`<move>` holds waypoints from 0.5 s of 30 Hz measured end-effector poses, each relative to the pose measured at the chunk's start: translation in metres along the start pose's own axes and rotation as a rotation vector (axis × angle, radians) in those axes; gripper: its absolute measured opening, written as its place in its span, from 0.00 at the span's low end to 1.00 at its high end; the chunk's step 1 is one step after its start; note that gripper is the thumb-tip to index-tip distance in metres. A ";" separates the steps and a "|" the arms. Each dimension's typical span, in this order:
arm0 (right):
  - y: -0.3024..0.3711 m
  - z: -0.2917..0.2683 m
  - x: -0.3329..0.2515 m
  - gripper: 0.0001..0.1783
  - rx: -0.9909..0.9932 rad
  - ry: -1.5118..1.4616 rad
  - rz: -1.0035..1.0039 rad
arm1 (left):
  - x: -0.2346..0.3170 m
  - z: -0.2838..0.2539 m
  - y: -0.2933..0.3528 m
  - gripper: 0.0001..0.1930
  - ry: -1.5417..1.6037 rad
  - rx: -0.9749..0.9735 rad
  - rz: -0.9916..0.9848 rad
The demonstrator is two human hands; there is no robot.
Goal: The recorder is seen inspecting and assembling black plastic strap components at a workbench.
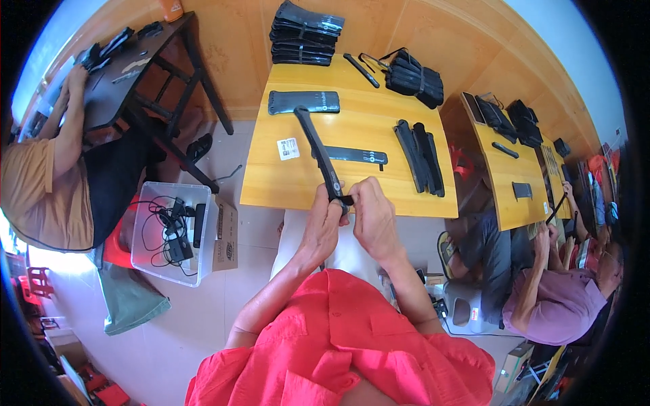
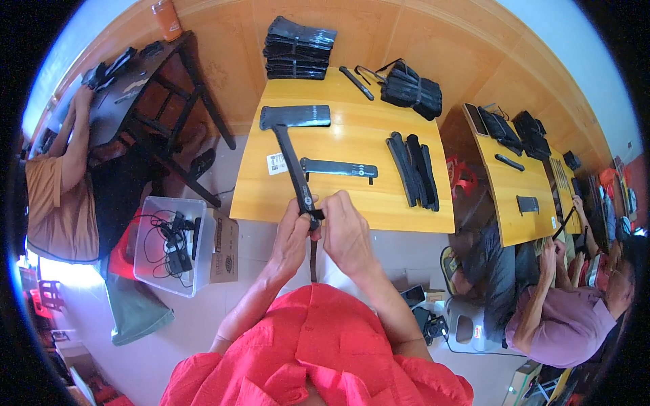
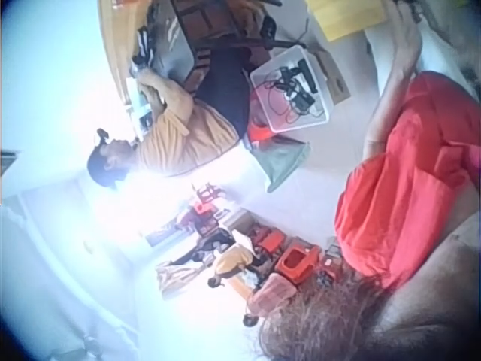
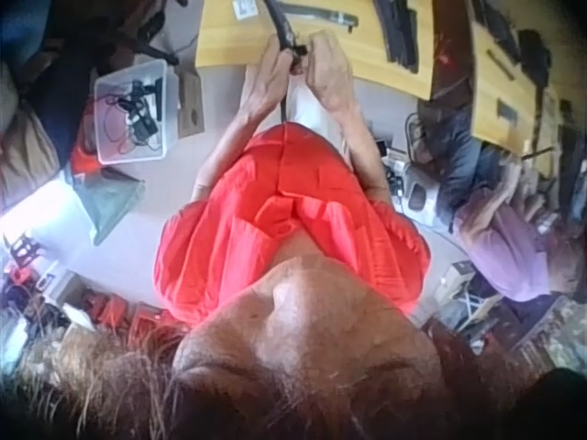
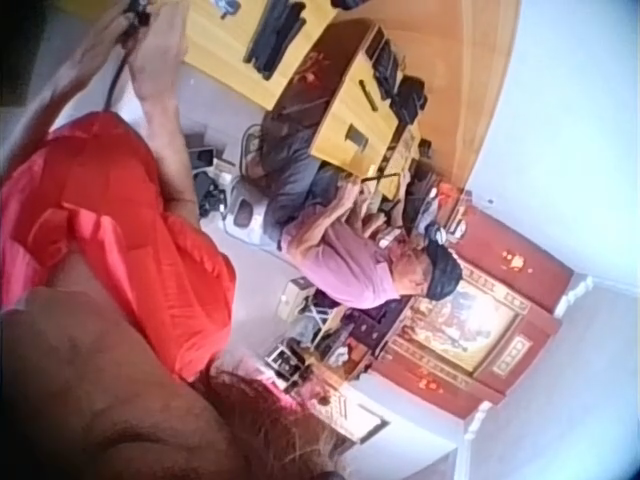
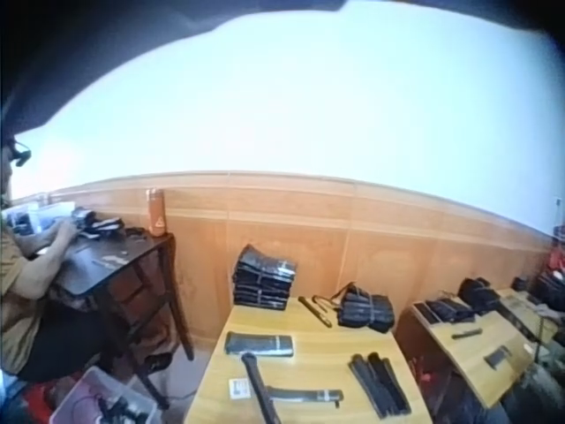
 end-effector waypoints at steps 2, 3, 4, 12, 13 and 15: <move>-0.004 -0.006 0.010 0.06 0.017 0.055 -0.005 | -0.002 0.001 -0.001 0.13 -0.070 -0.071 0.029; -0.004 -0.011 0.019 0.05 0.048 0.110 0.008 | -0.002 0.001 0.001 0.13 -0.071 -0.072 0.026; -0.003 -0.013 0.024 0.04 0.078 0.164 0.023 | -0.003 0.000 0.003 0.13 -0.048 -0.089 -0.033; 0.012 -0.006 0.005 0.11 0.069 -0.319 0.101 | -0.012 -0.003 -0.001 0.12 0.033 -0.068 -0.117; 0.014 -0.006 0.003 0.15 0.100 -0.363 0.098 | -0.012 -0.003 -0.002 0.13 -0.018 -0.060 -0.074; 0.015 -0.001 0.000 0.16 0.070 -0.306 0.070 | -0.013 -0.004 -0.002 0.14 -0.069 -0.053 -0.036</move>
Point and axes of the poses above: each hand's wrist, its own y-axis away from the middle knuckle, its own z-axis out of the palm, x = y × z, the point moved 3 cm from there along -y, towards the middle knuckle, and after that the axes turned 15 degrees about -z, right-handed, at the moved point
